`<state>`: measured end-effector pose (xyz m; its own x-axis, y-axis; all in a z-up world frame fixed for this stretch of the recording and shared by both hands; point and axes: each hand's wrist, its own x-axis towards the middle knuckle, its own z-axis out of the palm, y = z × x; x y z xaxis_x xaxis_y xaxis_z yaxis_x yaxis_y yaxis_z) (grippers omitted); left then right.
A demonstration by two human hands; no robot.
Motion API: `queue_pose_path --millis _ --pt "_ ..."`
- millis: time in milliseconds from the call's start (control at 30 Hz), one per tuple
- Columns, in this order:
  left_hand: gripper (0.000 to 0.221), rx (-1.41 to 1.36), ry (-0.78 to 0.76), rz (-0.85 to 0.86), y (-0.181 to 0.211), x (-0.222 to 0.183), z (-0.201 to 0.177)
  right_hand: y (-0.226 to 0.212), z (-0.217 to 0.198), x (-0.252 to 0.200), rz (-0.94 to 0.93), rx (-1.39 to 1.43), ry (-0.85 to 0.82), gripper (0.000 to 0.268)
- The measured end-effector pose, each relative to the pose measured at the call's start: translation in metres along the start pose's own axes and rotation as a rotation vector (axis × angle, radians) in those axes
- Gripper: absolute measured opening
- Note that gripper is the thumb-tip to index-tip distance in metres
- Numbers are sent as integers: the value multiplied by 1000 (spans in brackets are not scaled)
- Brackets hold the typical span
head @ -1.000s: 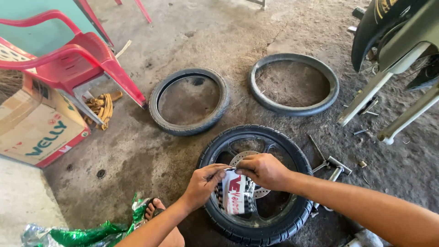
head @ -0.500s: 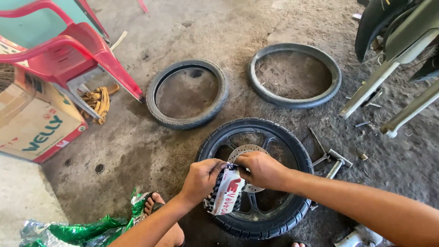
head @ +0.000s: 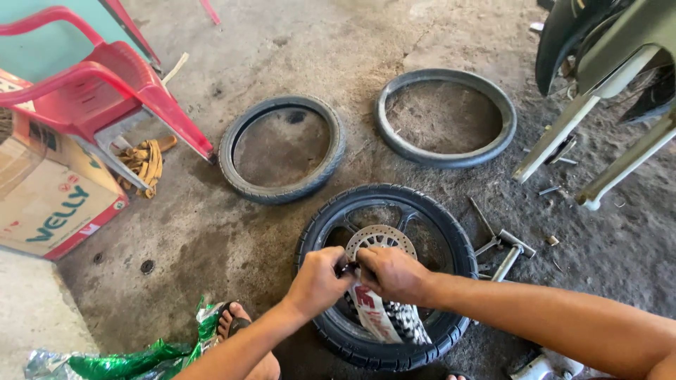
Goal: Repairing a motorcycle tire by replacing the inner tube.
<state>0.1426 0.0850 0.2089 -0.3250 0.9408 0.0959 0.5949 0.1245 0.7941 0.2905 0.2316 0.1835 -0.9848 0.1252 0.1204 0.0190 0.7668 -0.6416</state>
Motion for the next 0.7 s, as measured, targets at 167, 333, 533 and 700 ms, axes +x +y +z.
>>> queue_pose_path --millis 167,333,533,700 --pt "20 -11 101 89 3 -2 0 -1 0 0 -68 49 1 22" --pt "18 -76 67 -82 -2 -3 -16 16 10 1 -111 120 118 16" --pt "27 -529 22 70 -33 -13 -26 -7 -10 19 -144 136 179 18" --pt "18 -251 174 -58 -45 -16 -20 -8 -36 20 -96 46 114 31"
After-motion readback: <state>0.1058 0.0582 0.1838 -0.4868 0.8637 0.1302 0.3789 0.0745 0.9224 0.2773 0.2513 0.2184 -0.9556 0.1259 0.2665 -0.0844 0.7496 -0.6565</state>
